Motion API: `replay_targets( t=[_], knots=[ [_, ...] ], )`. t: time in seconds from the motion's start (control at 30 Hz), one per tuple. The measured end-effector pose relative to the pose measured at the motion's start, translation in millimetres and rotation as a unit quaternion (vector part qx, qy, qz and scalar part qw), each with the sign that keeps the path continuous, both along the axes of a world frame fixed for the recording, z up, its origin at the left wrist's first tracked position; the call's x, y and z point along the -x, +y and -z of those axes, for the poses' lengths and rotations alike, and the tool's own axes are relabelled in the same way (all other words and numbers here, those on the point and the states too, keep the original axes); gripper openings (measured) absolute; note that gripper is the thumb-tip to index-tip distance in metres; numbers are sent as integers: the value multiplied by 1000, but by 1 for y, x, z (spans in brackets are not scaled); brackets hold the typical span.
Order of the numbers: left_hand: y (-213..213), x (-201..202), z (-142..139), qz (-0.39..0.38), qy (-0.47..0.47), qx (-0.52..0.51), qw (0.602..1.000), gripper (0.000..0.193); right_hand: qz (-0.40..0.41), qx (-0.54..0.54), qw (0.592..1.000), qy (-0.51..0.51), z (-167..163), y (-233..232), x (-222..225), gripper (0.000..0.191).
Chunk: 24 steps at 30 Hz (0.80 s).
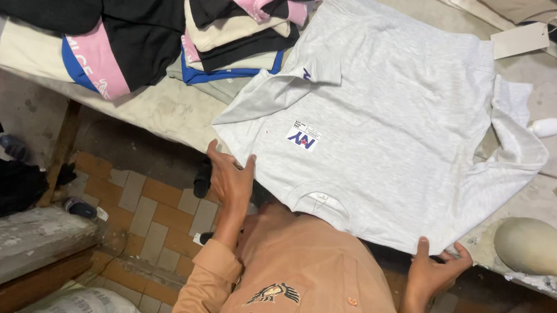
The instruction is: The person lays a cream hoodie on the work table, scrubs a spot on its lower front with a toothbrush, then folds the hoodie flat. They then take a gray sweatshirt, hold a rotary grinding tool against it, and dab liquid from a small bottle onto the fabric while working the area by hand.
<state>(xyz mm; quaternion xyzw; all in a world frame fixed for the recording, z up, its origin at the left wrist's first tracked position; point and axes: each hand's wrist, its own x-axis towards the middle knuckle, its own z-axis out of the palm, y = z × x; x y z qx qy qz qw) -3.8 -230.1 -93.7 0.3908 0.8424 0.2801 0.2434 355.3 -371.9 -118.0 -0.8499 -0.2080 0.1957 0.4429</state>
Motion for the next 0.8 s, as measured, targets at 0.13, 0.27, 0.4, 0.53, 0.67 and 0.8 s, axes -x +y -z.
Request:
replay_targets(
  t=[0.13, 0.27, 0.4, 0.53, 0.67, 0.8],
  knots=[
    [28, -1, -19, 189, 228, -181, 938, 96, -84, 53, 954, -281, -12, 11, -3, 61],
    [105, -17, -18, 321, 258, -256, 875, 83, -144, -17, 955, -259, -29, 55, -6, 50],
    [173, -12, -29, 270, 147, -142, 941, 23, -192, -38, 953, -232, -44, 96, -4, 42],
    [219, 72, -57, 122, 81, -390, 909, 12, -193, -14, 951, -240, -49, 110, -1, 35],
    [241, 154, -65, 81, -110, -408, 903, 7, -182, 20, 957, -226, -40, 121, -4, 28],
    [236, 165, -55, -45, 38, -369, 928, 26, -170, -38, 959, -223, -33, 157, -30, 20]
  ],
)
